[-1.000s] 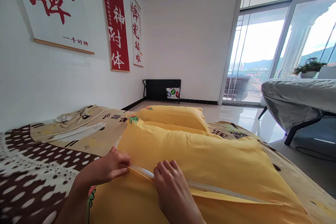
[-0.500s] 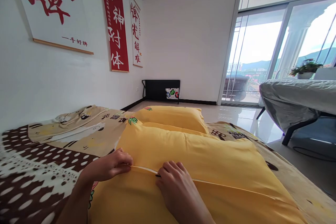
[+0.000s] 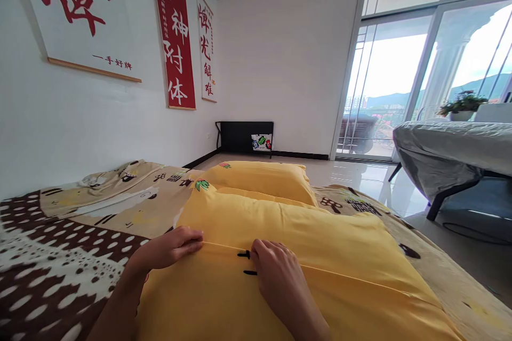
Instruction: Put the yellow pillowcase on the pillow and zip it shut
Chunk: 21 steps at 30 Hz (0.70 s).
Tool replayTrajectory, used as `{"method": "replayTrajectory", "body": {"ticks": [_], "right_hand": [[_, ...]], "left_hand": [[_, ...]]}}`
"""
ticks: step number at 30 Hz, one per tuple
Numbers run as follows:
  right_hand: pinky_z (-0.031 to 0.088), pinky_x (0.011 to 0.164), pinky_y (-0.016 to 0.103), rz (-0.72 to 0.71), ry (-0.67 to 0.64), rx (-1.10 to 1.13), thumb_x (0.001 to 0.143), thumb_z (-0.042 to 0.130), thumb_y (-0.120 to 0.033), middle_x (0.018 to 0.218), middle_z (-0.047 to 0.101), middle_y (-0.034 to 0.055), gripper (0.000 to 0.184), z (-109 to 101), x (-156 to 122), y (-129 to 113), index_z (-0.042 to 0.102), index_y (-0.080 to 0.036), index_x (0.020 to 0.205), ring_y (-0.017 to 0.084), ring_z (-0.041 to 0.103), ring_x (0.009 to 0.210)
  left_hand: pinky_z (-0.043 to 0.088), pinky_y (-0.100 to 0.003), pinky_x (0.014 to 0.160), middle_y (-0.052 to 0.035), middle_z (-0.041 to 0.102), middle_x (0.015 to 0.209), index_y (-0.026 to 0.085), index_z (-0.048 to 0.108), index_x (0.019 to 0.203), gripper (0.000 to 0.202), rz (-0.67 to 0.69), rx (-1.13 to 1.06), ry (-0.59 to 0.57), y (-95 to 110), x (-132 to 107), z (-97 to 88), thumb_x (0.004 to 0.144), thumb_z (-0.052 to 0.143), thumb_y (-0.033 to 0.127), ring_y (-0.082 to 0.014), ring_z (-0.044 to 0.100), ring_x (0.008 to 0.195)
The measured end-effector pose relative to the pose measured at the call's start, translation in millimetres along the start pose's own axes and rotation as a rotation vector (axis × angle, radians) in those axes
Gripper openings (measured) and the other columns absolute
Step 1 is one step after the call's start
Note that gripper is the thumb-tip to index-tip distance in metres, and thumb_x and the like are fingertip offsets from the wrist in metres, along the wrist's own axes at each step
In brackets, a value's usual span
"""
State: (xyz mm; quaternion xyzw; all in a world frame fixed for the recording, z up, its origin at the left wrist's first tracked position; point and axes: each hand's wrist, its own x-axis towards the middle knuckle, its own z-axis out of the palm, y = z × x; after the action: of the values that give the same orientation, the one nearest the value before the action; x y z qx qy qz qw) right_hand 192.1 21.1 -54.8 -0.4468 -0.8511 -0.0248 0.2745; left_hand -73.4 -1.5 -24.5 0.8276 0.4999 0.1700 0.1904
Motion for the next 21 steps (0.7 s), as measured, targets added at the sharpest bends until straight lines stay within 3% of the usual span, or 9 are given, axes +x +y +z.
{"method": "replayTrajectory", "body": {"ticks": [8,21], "right_hand": [[0.024,0.057,0.024,0.07,-0.002,0.019,0.096,0.031,-0.025,0.068,0.059,0.0005,0.029,12,3,4,0.045,-0.019,0.072,0.015,0.052,0.062],[0.03,0.062,0.024,0.043,-0.054,0.184,0.095,0.028,-0.027,0.076,0.058,0.0028,0.03,13,7,10,0.046,-0.018,0.073,0.014,0.051,0.069]], "left_hand": [[0.023,-0.024,0.053,0.0029,0.033,0.062,0.016,0.037,0.068,0.037,-0.02,-0.157,-0.015,-11,10,0.7,0.09,0.041,0.046,-0.0086,0.027,0.057],[0.019,-0.024,0.051,0.004,0.027,0.06,0.015,0.032,0.065,0.041,-0.065,-0.149,0.01,-14,13,4.7,0.087,0.046,0.047,-0.0072,0.023,0.055]]}}
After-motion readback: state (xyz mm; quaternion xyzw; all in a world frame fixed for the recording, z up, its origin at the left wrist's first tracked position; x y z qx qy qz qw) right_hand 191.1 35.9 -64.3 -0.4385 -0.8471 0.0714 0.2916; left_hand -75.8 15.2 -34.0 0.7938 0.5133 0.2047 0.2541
